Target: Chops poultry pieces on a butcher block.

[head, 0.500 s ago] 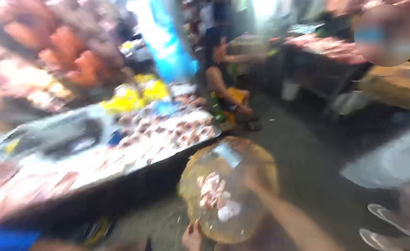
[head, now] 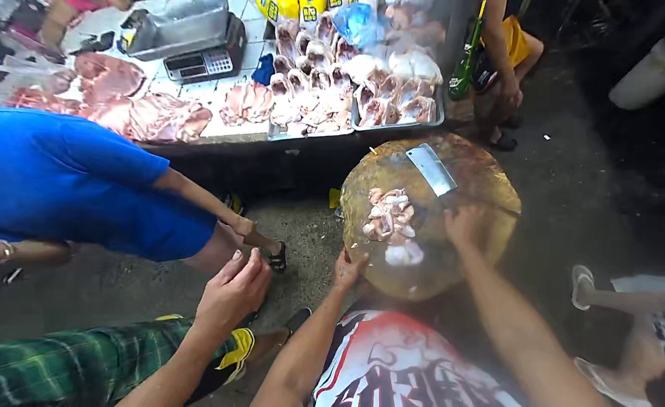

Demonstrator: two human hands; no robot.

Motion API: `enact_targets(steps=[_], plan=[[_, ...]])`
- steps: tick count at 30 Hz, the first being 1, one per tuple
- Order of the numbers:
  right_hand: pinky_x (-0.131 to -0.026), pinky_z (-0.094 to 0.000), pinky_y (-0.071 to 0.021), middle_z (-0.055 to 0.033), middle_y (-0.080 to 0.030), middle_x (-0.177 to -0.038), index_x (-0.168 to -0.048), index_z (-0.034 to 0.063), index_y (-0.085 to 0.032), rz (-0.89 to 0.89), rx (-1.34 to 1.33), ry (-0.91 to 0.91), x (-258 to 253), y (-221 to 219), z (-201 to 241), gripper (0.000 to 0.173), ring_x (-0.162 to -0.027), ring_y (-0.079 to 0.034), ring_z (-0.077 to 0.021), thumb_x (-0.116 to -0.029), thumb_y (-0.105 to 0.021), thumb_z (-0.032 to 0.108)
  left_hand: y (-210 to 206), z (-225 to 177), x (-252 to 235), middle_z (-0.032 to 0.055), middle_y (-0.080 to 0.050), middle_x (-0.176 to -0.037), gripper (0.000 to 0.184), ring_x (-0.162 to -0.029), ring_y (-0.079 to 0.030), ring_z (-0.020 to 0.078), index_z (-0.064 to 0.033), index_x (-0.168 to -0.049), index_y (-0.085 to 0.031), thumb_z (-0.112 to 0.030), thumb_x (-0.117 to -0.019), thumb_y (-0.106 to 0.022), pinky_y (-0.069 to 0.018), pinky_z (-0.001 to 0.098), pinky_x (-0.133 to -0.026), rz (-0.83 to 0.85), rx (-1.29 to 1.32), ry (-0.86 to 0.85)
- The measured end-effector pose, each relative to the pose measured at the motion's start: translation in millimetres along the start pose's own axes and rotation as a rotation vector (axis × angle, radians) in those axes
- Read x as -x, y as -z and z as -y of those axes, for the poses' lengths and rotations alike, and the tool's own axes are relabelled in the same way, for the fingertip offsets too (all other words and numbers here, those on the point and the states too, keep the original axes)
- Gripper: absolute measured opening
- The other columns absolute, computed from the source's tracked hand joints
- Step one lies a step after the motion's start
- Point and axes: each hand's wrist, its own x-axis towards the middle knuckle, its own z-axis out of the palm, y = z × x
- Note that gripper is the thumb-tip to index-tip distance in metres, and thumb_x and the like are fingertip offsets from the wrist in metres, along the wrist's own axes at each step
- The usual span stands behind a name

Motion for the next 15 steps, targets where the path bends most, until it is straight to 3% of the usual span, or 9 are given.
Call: enact_targets(steps=[5, 9, 13, 15], plan=[[-0.115, -0.0558, -0.0383, -0.0273, -0.054, -0.142, -0.127, -0.0041, -0.065, -0.043, 0.034, -0.028, 4, -6, 11, 0.063, -0.139, -0.045, -0.0435, -0.1012, -0.054, 0.053, -13, -1, 14, 0.0197, -0.07, -0.119, 0.068, -0.092, -0.074, 0.0279, -0.0096, -0.149, -0.048, -0.032, -0.0925, -0.079, -0.0636, 0.0453, -0.074, -0.023, 0.097, 0.09], [-0.117, -0.0547, -0.0365, -0.0265, -0.055, -0.14, -0.126, -0.0023, -0.066, -0.099, 0.042, -0.043, 3, -9, 15, 0.064, -0.138, -0.046, -0.0426, -0.0998, -0.056, 0.055, -8, -2, 14, 0.0203, -0.068, -0.125, 0.073, -0.094, -0.074, 0.0275, -0.0106, -0.156, -0.041, -0.031, -0.0958, -0.075, -0.0635, 0.0428, -0.075, 0.015, 0.144, 0.101], [-0.114, -0.0558, -0.039, -0.0291, -0.049, -0.146, -0.133, -0.0062, -0.059, 0.037, 0.023, -0.108, 7, 8, 26, 0.065, -0.139, -0.044, -0.0437, -0.0966, -0.065, 0.047, -4, -3, 14, 0.0196, -0.067, -0.128, 0.071, -0.095, -0.074, 0.028, -0.0131, -0.156, -0.042, -0.032, -0.0965, -0.074, -0.0636, 0.0441, -0.077, 0.017, 0.133, 0.129], [-0.108, -0.056, -0.0459, -0.0277, -0.056, -0.139, -0.136, -0.0068, -0.055, 0.098, -0.064, -0.174, 12, 23, 36, 0.063, -0.132, -0.054, -0.0408, -0.0973, -0.064, 0.041, -5, 2, 11, 0.0185, -0.07, -0.123, 0.066, -0.092, -0.074, 0.0266, -0.0114, -0.153, -0.046, -0.031, -0.0969, -0.074, -0.0641, 0.0432, -0.075, 0.026, 0.126, 0.095]])
